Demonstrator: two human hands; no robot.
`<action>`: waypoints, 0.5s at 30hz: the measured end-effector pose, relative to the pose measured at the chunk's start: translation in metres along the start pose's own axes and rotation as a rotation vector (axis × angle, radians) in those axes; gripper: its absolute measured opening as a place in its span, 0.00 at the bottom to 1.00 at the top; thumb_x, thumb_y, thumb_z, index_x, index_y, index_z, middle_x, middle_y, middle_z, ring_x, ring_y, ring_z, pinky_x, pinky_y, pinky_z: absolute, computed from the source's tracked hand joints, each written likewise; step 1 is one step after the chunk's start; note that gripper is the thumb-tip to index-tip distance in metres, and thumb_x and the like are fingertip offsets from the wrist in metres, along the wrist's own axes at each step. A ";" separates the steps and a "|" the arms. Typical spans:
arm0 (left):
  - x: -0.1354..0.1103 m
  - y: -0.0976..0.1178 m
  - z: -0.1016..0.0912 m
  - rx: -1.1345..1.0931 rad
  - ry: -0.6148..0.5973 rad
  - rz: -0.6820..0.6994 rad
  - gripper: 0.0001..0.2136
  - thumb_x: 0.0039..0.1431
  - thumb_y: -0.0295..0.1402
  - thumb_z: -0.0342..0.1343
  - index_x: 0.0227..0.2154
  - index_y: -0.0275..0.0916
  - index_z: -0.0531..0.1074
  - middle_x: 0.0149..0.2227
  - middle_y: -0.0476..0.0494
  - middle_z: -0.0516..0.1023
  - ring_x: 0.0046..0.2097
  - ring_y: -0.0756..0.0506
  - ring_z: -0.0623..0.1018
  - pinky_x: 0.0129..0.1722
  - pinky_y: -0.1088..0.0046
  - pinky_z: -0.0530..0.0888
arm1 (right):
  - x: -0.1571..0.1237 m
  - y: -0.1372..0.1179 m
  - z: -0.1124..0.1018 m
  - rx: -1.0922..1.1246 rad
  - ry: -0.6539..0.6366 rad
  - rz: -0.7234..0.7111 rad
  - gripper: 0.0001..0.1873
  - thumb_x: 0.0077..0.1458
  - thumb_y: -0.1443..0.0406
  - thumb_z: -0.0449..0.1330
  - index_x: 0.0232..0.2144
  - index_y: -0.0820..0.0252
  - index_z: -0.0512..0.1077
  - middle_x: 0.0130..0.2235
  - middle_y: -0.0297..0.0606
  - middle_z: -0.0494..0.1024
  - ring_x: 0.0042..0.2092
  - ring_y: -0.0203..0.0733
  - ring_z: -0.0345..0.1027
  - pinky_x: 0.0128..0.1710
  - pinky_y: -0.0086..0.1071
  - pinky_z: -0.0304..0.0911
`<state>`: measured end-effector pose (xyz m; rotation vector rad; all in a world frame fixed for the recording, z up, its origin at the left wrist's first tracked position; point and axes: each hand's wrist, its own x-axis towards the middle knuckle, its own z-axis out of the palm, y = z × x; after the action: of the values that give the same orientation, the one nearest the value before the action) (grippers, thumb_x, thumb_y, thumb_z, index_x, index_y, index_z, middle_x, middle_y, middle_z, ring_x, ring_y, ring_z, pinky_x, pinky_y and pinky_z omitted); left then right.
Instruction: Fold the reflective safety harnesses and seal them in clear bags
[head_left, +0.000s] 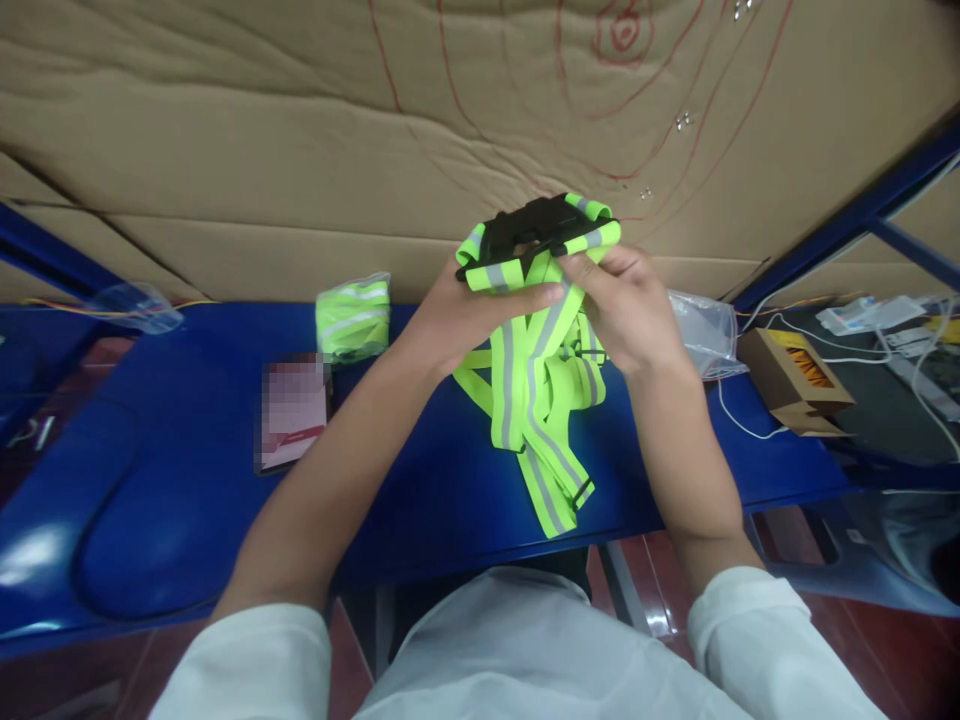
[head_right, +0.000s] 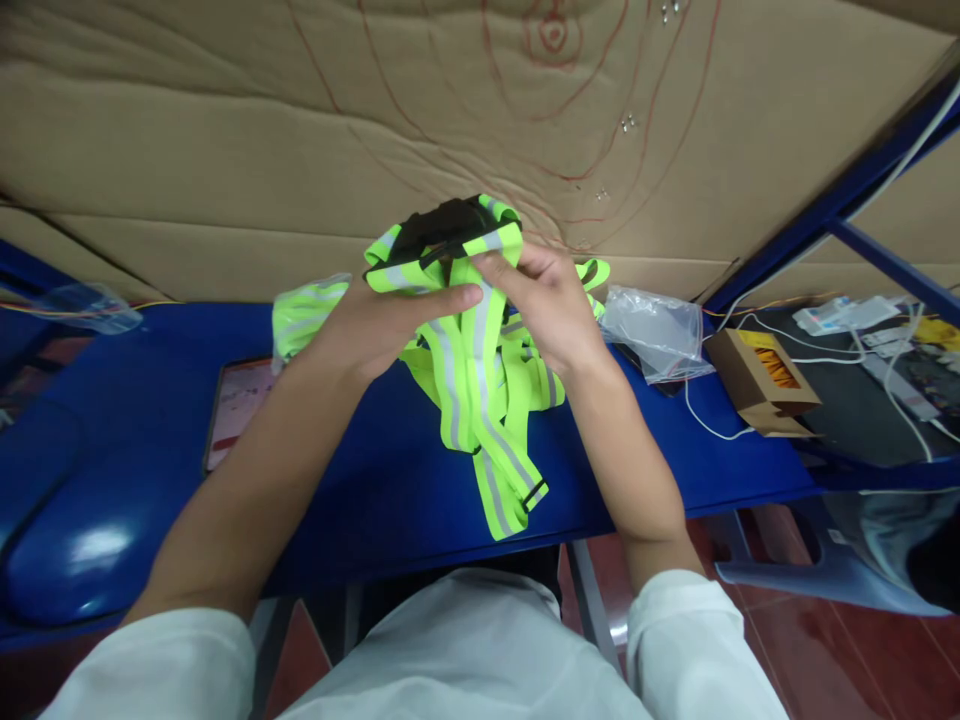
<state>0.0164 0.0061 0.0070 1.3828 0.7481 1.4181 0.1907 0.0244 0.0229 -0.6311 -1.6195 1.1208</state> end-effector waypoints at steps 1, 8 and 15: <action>0.000 0.000 -0.001 -0.002 -0.007 -0.004 0.22 0.49 0.35 0.75 0.48 0.44 0.80 0.51 0.47 0.84 0.58 0.39 0.80 0.63 0.58 0.75 | 0.000 -0.003 -0.002 -0.101 0.001 -0.036 0.10 0.62 0.54 0.67 0.36 0.52 0.81 0.42 0.33 0.84 0.51 0.47 0.79 0.59 0.46 0.72; -0.002 0.004 -0.007 0.129 -0.158 -0.043 0.18 0.51 0.32 0.73 0.46 0.42 0.81 0.47 0.47 0.84 0.57 0.38 0.80 0.62 0.57 0.74 | -0.008 -0.037 -0.021 -0.703 -0.201 -0.182 0.25 0.56 0.48 0.70 0.54 0.43 0.77 0.57 0.36 0.79 0.67 0.56 0.64 0.68 0.49 0.61; -0.003 -0.002 -0.004 0.066 -0.256 -0.177 0.22 0.50 0.39 0.75 0.46 0.38 0.80 0.47 0.41 0.84 0.51 0.34 0.83 0.55 0.53 0.78 | -0.014 -0.042 -0.007 -0.734 0.069 -0.139 0.30 0.65 0.45 0.61 0.20 0.56 0.62 0.24 0.33 0.63 0.30 0.41 0.64 0.36 0.35 0.62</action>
<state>0.0124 0.0047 0.0032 1.4768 0.7348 1.0635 0.2073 -0.0033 0.0545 -0.9882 -1.9746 0.3700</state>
